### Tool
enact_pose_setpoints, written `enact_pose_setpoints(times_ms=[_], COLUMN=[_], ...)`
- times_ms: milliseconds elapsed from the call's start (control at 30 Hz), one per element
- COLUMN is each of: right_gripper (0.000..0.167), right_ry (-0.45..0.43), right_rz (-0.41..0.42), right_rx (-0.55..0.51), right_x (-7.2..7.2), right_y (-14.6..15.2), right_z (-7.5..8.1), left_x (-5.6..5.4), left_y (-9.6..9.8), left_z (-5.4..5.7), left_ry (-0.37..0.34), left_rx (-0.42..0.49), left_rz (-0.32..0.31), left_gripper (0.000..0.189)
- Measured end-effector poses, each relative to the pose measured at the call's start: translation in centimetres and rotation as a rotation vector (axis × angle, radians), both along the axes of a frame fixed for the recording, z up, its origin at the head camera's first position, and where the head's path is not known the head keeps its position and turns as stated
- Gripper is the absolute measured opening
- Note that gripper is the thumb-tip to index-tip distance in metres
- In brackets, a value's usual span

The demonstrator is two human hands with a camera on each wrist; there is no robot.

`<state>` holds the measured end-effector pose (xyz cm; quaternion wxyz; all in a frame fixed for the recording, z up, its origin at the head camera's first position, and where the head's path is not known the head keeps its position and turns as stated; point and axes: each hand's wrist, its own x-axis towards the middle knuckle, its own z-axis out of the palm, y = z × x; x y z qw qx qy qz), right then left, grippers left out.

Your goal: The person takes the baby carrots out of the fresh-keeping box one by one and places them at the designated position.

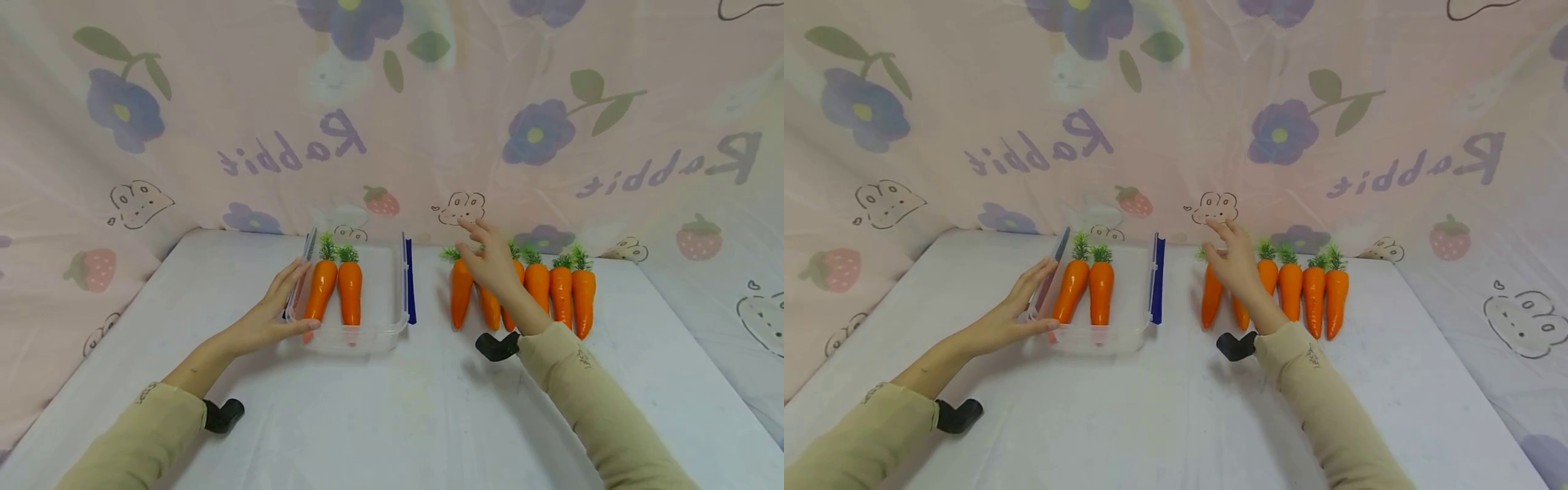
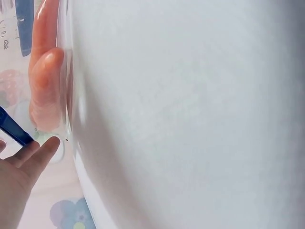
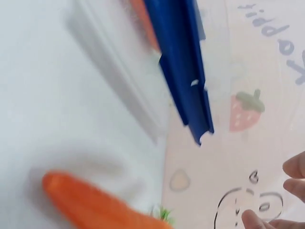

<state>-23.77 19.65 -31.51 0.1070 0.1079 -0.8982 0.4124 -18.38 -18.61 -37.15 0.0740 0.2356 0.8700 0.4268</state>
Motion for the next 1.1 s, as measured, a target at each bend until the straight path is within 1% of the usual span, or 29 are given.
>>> enact_pose_setpoints(times_ms=[233,333,533,700,867,1100], right_gripper=[0.047,0.047,0.047,0.048,0.049,0.048], right_ry=[0.001,-0.005,-0.011,-0.056,-0.084,-0.099], right_rz=[0.055,0.066,0.101,0.121,0.168,0.216], right_rx=[-0.016,-0.014,0.031,0.064,0.105,0.166], right_x=[-0.7,-1.0,-1.3,-1.6,-2.1,-2.9], right_y=[-3.2,-4.6,-7.1,-8.7,-10.2,-12.0], right_z=[0.7,0.8,1.5,2.1,2.3,2.3], left_x=[0.1,0.1,0.0,0.1,0.0,-0.1], left_y=[-0.1,-0.1,0.0,0.0,0.1,0.0], left_z=[0.0,0.1,0.1,0.2,0.2,0.1], left_ry=[-0.003,-0.002,0.006,0.002,0.004,0.003], left_rx=[-0.003,-0.007,-0.015,-0.018,-0.019,-0.02], left_rz=[0.007,0.008,0.011,0.012,0.012,0.017], left_gripper=[0.097,0.097,0.098,0.097,0.097,0.097])
